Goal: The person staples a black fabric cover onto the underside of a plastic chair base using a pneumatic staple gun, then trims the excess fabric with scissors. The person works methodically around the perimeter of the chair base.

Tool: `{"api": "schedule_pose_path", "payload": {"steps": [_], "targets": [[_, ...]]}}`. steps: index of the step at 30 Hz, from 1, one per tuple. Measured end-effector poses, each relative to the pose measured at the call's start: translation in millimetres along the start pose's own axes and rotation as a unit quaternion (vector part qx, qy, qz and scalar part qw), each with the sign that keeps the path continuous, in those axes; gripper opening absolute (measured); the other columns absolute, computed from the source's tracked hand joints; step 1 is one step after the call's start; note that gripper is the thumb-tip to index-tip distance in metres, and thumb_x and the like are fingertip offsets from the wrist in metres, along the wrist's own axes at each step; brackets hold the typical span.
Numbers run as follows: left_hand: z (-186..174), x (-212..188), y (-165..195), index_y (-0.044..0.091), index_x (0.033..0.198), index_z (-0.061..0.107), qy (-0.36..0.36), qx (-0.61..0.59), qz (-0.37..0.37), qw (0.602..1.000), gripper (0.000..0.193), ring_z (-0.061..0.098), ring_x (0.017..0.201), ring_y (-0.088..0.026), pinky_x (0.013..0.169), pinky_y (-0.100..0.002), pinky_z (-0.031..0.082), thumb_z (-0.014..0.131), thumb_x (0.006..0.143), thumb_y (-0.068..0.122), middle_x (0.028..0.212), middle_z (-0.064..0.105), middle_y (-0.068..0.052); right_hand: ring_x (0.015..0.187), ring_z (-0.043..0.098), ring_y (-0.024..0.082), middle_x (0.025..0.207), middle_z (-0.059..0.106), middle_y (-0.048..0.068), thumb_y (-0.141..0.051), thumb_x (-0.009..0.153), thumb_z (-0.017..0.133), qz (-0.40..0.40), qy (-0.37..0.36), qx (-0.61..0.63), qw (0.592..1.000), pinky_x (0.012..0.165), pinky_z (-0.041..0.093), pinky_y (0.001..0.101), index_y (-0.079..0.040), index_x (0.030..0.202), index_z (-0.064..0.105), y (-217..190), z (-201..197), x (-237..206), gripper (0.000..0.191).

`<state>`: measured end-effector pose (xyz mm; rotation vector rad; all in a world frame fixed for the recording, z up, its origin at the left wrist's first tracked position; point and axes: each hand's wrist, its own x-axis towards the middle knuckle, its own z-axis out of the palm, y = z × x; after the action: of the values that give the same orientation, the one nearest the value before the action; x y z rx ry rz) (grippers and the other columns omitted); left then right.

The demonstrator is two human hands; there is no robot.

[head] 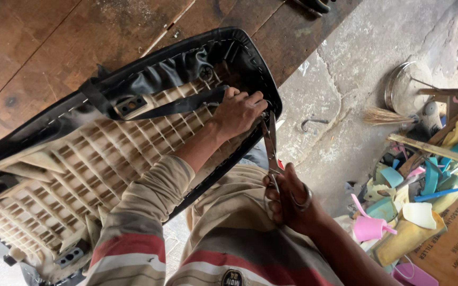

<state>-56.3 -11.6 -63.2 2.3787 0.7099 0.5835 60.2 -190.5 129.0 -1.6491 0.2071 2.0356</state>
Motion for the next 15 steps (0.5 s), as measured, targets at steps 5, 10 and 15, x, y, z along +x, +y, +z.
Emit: {"api": "schedule_pose_path", "payload": {"steps": [5,10,15], "targets": [[2.2,-3.1,0.2,0.013,0.113,0.073,0.001,0.003,0.021,1.0,0.021,0.069,0.088,-0.024,0.09,-0.053,0.043,0.057,0.1,0.008,0.123,0.068,-0.006,0.056,0.047,0.013,0.075,0.049,0.0,-0.081,0.085,0.042,-0.089,0.061,-0.075,0.991,0.05,0.042,0.0277,-0.005,0.11,0.058,10.7,28.0,17.2,0.082],[4.1,-8.9,3.1,0.011,0.115,0.072,-0.014,-0.03,0.022,0.999,0.023,0.068,0.1,-0.027,0.099,-0.06,0.043,0.058,0.096,0.006,0.125,0.067,-0.007,0.058,0.049,0.014,0.077,0.05,0.002,-0.076,0.087,0.048,-0.082,0.087,0.009,0.993,0.054,0.044,0.0297,-0.002,0.113,0.058,11.2,44.9,26.4,0.079],[6.4,-9.7,5.2,0.008,0.113,0.07,-0.011,-0.072,0.017,0.997,0.025,0.068,0.107,-0.031,0.104,-0.07,0.041,0.056,0.094,0.001,0.126,0.066,-0.01,0.054,0.051,0.015,0.073,0.051,0.003,-0.074,0.084,0.054,-0.092,0.097,-0.026,0.991,0.052,0.045,0.0302,-0.003,0.11,0.058,10.7,44.1,28.9,0.075]]}}
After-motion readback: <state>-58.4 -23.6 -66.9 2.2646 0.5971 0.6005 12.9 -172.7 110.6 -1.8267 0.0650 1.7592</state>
